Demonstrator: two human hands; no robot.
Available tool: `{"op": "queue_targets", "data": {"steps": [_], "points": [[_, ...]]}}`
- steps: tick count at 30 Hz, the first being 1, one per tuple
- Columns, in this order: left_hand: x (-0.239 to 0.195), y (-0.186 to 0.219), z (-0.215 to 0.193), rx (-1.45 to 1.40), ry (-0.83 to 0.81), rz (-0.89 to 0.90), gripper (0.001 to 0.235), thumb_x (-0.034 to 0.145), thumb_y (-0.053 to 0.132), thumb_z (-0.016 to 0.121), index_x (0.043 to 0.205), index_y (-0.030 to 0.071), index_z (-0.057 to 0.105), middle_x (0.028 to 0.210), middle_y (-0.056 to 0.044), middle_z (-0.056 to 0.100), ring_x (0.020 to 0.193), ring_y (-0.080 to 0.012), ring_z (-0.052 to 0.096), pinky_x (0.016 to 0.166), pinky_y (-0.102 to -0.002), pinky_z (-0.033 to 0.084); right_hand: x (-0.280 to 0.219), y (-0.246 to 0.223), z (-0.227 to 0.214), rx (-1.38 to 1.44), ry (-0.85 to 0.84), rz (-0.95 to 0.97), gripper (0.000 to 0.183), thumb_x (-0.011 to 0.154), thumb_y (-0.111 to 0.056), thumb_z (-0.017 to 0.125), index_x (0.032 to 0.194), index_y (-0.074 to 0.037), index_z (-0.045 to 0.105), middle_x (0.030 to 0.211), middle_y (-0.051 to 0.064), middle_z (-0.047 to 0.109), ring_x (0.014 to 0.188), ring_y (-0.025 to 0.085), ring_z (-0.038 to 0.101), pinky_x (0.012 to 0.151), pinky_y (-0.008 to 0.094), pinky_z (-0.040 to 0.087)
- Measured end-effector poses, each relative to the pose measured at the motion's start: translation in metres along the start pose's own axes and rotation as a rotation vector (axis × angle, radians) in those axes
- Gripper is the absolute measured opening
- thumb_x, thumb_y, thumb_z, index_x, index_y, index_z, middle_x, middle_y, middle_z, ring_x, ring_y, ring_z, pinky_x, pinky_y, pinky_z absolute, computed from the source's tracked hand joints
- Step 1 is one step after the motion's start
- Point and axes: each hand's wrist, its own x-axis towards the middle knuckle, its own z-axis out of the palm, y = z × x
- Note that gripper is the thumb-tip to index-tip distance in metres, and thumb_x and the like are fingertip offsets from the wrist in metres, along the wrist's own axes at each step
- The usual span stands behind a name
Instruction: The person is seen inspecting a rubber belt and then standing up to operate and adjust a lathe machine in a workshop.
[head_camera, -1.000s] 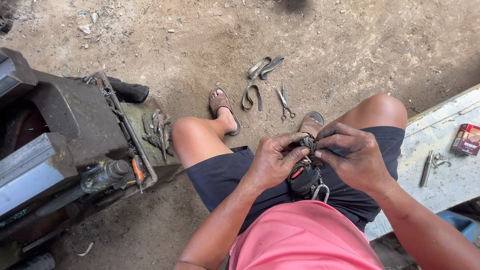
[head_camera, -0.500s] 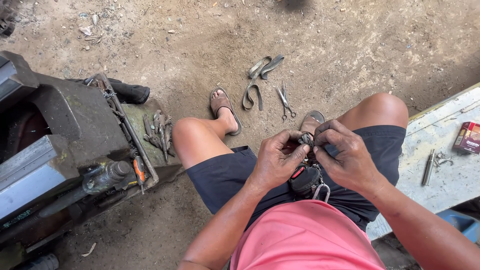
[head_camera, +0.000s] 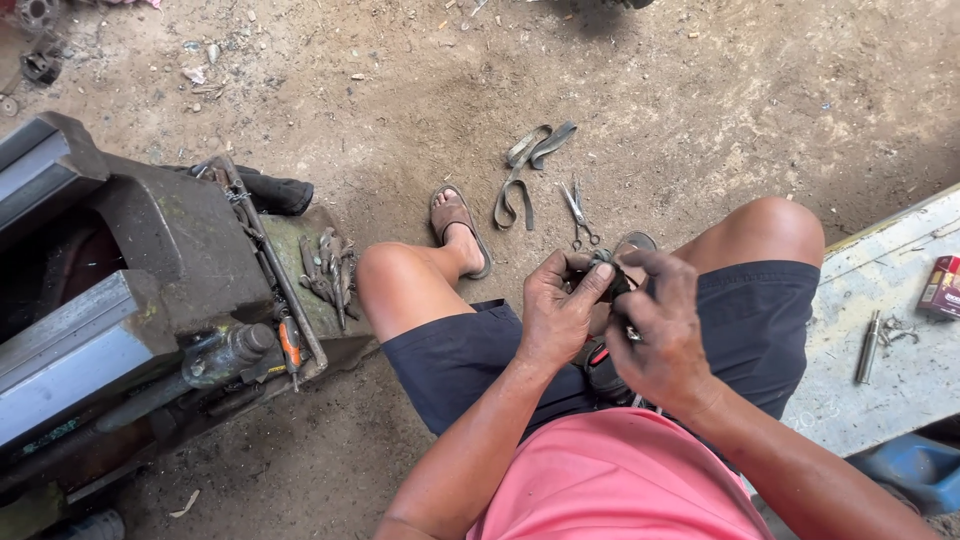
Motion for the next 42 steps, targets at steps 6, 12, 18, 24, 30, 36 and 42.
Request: {"op": "queue_targets", "data": {"steps": [6,12,18,24,30,36,42], "points": [[0.001,0.007,0.007,0.088,0.019,0.069,0.012,0.093,0.008,0.078,0.093,0.003,0.067,0.090,-0.012,0.072,0.084,-0.0123,0.067,0.074,-0.030,0.060,-0.005,0.002,0.002,-0.016,-0.022,-0.012,0.014,0.075,0.004,0.068,0.076,-0.006,0.058,0.117,0.019,0.058,0.111,0.039,0.058,0.097,0.046,0.047],[0.015,0.000,-0.015,0.172,0.055,0.062,0.020,0.098,0.014,0.071,0.106,0.003,0.058,0.102,-0.019,0.068,0.098,-0.0226,0.066,0.084,-0.042,0.058,0.002,0.021,0.009,0.085,-0.027,0.106,0.017,0.078,0.005,0.074,0.092,-0.002,0.068,0.113,0.021,0.061,0.101,0.042,0.064,0.087,0.048,0.053],[0.092,0.105,-0.042,0.002,0.240,-0.023,0.029,0.096,0.014,0.053,0.123,0.006,0.055,0.070,-0.011,0.064,0.057,-0.0164,0.066,0.044,-0.023,0.050,0.041,0.150,0.013,0.039,0.065,0.425,0.030,0.092,0.010,0.080,0.116,0.011,0.062,0.111,0.024,0.062,0.089,0.039,0.070,0.076,0.042,0.060],[0.211,0.096,-0.094,-0.017,0.256,0.003,0.020,0.091,0.018,0.062,0.106,0.004,0.061,0.066,-0.013,0.057,0.046,-0.0151,0.053,0.035,-0.026,0.044,0.047,0.296,0.125,-0.145,-0.427,1.007,0.048,0.082,-0.029,0.080,0.122,-0.004,0.071,0.106,0.016,0.075,0.100,0.035,0.073,0.084,0.051,0.057],[0.287,0.027,-0.119,0.153,0.436,-0.305,0.017,0.093,0.016,0.067,0.101,0.001,0.065,0.065,-0.006,0.051,0.041,-0.0120,0.051,0.031,-0.026,0.044,-0.009,0.383,0.247,-0.260,-0.908,1.320,0.058,0.088,-0.039,0.076,0.131,-0.001,0.070,0.124,0.028,0.072,0.123,0.044,0.066,0.100,0.057,0.052],[0.315,0.059,-0.101,0.198,0.322,-0.380,0.020,0.091,0.018,0.076,0.099,0.002,0.070,0.057,-0.013,0.058,0.041,-0.0202,0.059,0.036,-0.031,0.043,-0.080,0.423,0.308,-0.367,-1.127,1.281,0.063,0.081,-0.052,0.071,0.114,0.001,0.078,0.115,0.028,0.078,0.117,0.045,0.071,0.096,0.058,0.056],[0.323,0.051,-0.125,0.253,0.208,-0.430,0.010,0.098,0.014,0.068,0.101,0.004,0.068,0.078,-0.005,0.064,0.056,-0.0097,0.058,0.048,-0.024,0.052,-0.118,0.444,0.373,-0.477,-0.966,1.361,0.065,0.093,-0.052,0.067,0.131,0.000,0.058,0.133,0.026,0.057,0.122,0.045,0.056,0.097,0.058,0.047]]}}
